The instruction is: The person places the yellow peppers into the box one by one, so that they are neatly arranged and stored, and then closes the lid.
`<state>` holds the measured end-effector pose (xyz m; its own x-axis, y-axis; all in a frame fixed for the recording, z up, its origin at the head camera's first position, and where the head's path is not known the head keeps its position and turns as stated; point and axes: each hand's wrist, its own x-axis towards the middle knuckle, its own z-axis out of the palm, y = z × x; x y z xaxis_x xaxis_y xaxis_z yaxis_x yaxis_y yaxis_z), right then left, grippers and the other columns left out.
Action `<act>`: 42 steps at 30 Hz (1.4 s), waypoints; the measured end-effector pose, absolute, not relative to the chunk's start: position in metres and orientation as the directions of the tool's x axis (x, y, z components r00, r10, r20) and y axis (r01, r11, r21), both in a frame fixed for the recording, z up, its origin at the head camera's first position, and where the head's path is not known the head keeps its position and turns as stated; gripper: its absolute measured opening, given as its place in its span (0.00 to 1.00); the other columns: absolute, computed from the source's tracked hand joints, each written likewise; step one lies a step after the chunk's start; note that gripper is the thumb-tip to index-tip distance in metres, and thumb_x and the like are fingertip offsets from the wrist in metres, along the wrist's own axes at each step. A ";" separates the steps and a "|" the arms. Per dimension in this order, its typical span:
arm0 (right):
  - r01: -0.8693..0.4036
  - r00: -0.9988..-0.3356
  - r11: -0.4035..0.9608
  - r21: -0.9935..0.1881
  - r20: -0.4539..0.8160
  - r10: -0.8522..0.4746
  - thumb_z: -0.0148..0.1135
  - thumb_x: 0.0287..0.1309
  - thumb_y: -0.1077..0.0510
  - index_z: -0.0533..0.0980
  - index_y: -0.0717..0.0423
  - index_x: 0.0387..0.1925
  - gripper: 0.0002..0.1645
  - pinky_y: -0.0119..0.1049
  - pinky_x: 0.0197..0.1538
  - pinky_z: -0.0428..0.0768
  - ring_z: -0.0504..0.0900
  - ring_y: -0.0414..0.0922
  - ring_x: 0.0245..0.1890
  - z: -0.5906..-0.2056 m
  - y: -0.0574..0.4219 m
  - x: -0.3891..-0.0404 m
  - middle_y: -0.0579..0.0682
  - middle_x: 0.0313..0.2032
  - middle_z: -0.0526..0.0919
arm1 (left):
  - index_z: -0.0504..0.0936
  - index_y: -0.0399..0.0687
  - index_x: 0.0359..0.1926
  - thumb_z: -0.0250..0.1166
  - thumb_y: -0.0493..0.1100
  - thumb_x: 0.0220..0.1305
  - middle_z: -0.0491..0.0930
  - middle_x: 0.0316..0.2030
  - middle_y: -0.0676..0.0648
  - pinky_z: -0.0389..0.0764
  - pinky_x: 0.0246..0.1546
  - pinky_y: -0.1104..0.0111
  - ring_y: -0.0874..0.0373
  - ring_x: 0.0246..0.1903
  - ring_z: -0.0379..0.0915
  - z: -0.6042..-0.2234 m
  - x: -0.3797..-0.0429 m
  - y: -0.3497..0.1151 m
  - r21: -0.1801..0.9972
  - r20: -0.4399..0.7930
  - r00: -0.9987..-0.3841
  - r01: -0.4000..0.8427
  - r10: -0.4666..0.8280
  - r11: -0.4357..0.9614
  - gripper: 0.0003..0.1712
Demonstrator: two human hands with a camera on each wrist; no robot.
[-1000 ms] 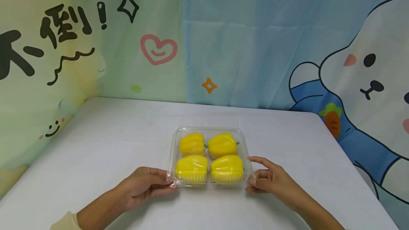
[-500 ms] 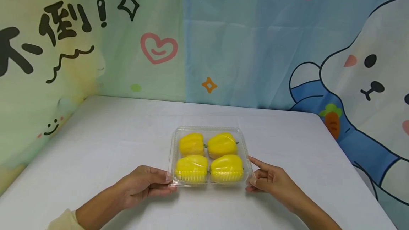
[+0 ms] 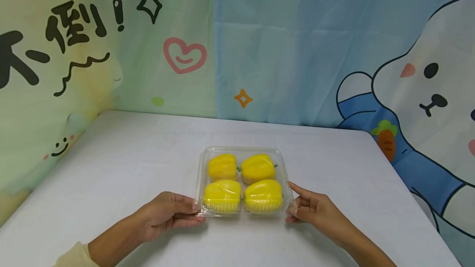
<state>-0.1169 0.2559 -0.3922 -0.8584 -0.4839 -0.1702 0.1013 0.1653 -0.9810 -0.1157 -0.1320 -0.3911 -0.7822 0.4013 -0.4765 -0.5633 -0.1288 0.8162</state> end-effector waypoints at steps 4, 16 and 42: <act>0.094 -0.865 0.191 -0.977 -0.175 -0.471 0.58 0.66 0.65 0.48 0.66 0.74 0.42 0.44 0.47 0.81 0.83 0.53 0.41 -0.392 0.254 -0.117 0.62 0.37 0.75 | 0.72 0.19 0.51 0.64 0.29 0.63 0.84 0.38 0.34 0.81 0.43 0.64 0.48 0.38 0.84 -0.393 -0.116 -0.132 0.824 -0.473 -0.788 -0.554 0.394 -0.120 0.19; 0.064 -0.875 0.275 -0.959 -0.186 -0.447 0.58 0.65 0.66 0.47 0.63 0.75 0.44 0.35 0.39 0.80 0.75 0.46 0.33 -0.393 0.248 -0.117 0.58 0.33 0.72 | 0.69 0.17 0.53 0.63 0.28 0.63 0.83 0.38 0.34 0.81 0.43 0.65 0.48 0.38 0.84 -0.395 -0.117 -0.131 0.844 -0.457 -0.813 -0.524 0.361 -0.111 0.22; 0.128 -0.834 0.287 -0.949 -0.259 -0.487 0.57 0.68 0.58 0.46 0.58 0.76 0.44 0.41 0.44 0.82 0.80 0.52 0.38 -0.392 0.260 -0.125 0.62 0.38 0.77 | 0.71 0.19 0.54 0.62 0.31 0.65 0.83 0.41 0.35 0.80 0.46 0.61 0.47 0.42 0.83 -0.402 -0.116 -0.135 0.860 -0.396 -0.817 -0.490 0.419 -0.144 0.21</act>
